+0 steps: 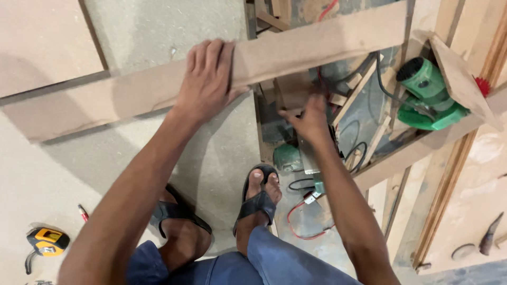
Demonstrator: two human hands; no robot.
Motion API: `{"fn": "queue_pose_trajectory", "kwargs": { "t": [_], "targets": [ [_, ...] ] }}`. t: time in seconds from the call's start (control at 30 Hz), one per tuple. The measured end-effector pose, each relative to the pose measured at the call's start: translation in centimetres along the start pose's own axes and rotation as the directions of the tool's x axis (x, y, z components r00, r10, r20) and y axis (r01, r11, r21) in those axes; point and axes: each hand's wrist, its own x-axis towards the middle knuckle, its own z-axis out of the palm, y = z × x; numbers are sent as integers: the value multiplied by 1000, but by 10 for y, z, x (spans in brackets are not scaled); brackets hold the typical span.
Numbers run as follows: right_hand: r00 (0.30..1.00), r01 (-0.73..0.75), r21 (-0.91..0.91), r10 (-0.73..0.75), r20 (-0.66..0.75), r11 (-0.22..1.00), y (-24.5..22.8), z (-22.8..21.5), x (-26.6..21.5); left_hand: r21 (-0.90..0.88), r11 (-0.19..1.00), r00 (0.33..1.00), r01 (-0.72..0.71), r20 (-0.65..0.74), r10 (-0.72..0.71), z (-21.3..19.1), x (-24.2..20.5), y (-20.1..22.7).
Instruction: The person measures a wooden board using a tape measure and marks it with a pencil. They apply glue from a container to the board's surface and then hammer nails to secure a second wooden piece to the first one.
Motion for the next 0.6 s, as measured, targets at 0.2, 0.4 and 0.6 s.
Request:
{"fn": "queue_pose_trajectory", "kwargs": {
  "t": [0.2, 0.4, 0.6],
  "targets": [
    [963, -218, -150, 238, 128, 964, -59, -21, 19, 0, 999, 999, -37, -37, 37, -1, 29, 18],
    [916, -392, 691, 184, 358, 607, -20, -75, -40, -12, 998, 996, -68, -60, 67, 0, 33, 7],
    [896, -342, 933, 260, 360, -112, 1, -110, -115, -49, 995, 996, -83, -19, 83, -2, 33, 0]
  ]
}}
